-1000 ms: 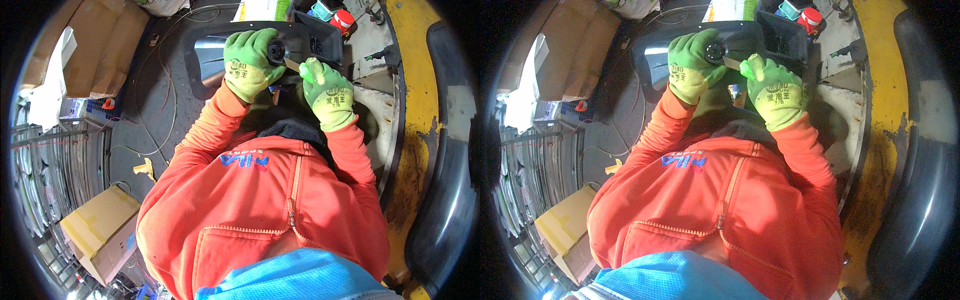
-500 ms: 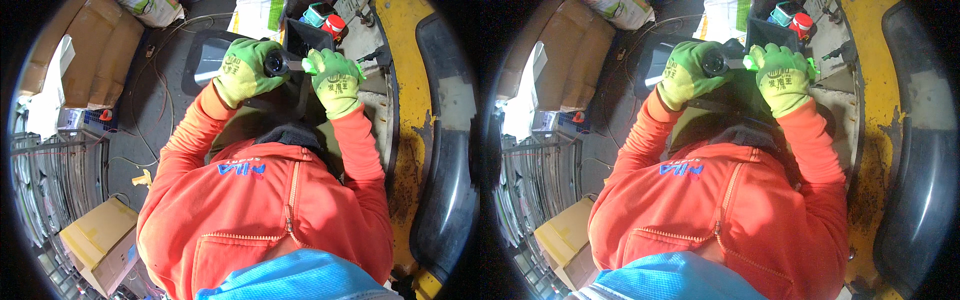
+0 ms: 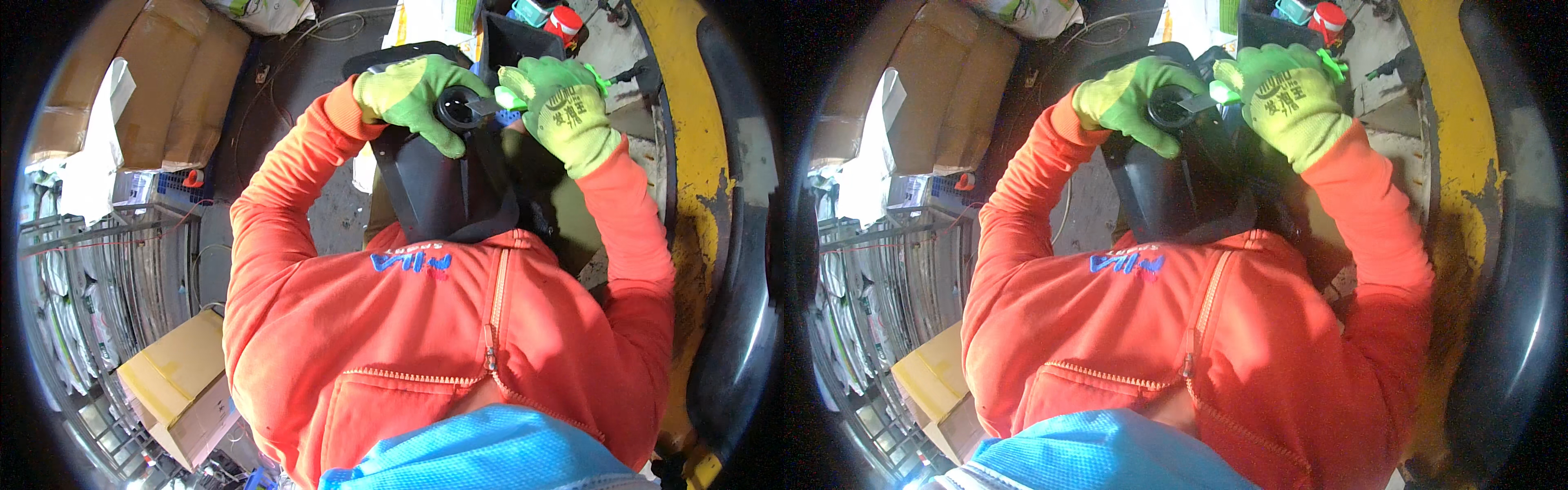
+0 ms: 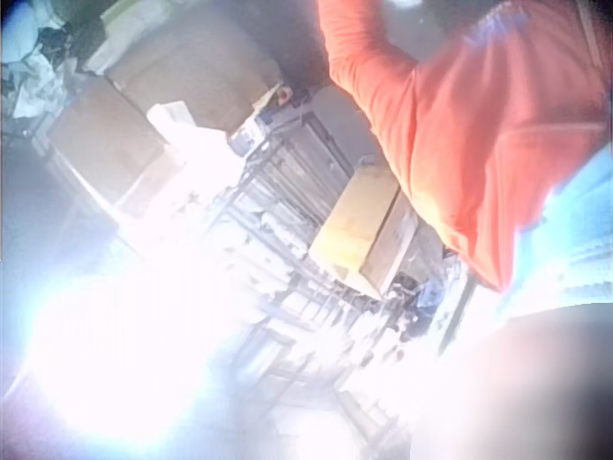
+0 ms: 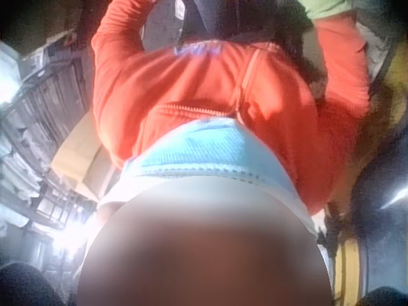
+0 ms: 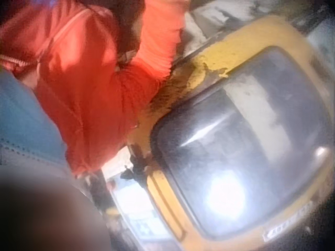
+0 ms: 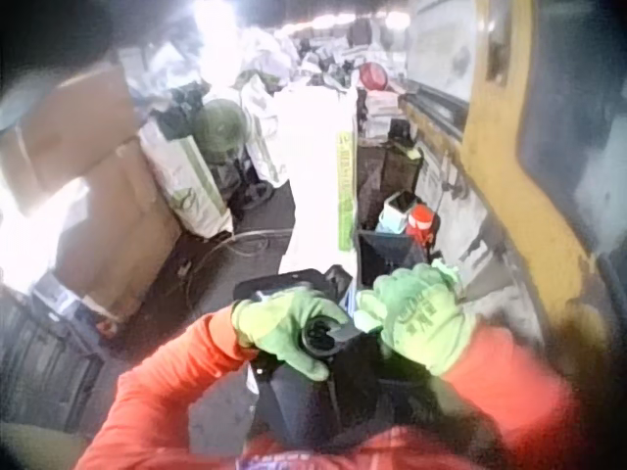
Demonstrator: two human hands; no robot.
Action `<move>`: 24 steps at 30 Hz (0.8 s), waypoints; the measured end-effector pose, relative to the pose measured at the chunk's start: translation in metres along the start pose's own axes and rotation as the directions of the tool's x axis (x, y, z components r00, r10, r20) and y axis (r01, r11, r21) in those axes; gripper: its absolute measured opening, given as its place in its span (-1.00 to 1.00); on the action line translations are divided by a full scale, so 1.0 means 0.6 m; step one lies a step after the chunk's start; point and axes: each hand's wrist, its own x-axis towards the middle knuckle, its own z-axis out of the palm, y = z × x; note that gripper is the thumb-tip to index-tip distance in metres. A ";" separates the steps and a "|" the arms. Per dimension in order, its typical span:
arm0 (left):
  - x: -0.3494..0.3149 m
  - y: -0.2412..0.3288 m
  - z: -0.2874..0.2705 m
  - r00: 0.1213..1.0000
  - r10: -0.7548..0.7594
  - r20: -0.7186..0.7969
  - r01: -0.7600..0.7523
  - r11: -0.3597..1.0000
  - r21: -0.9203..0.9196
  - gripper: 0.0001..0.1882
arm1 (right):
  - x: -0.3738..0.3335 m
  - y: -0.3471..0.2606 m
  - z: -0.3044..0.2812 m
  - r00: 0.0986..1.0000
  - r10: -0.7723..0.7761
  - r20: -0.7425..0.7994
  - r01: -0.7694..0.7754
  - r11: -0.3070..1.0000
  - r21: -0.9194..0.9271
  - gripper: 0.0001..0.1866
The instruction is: The person ties a plastic bag, then puts on green gloves and uses a green scraper to clean a black metal part. They repeatedly scrape and wipe the part's surfaces, turning it over to access different sides.
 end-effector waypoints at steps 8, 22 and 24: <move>-0.021 -0.047 0.116 0.850 0.061 -0.524 0.201 0.880 0.429 -0.31 | -0.031 -0.008 0.076 0.997 -0.051 0.066 0.042 0.991 0.126 -0.64; -0.029 0.041 0.000 0.986 0.164 -0.012 -0.161 0.976 0.146 -0.52 | -0.027 -0.064 -0.053 0.999 0.038 0.038 -0.041 0.997 0.065 -0.74; -0.029 0.030 0.028 0.972 0.218 0.085 -0.229 0.961 0.156 -0.52 | -0.051 -0.090 -0.043 0.959 0.142 0.244 -0.163 0.984 0.068 -0.80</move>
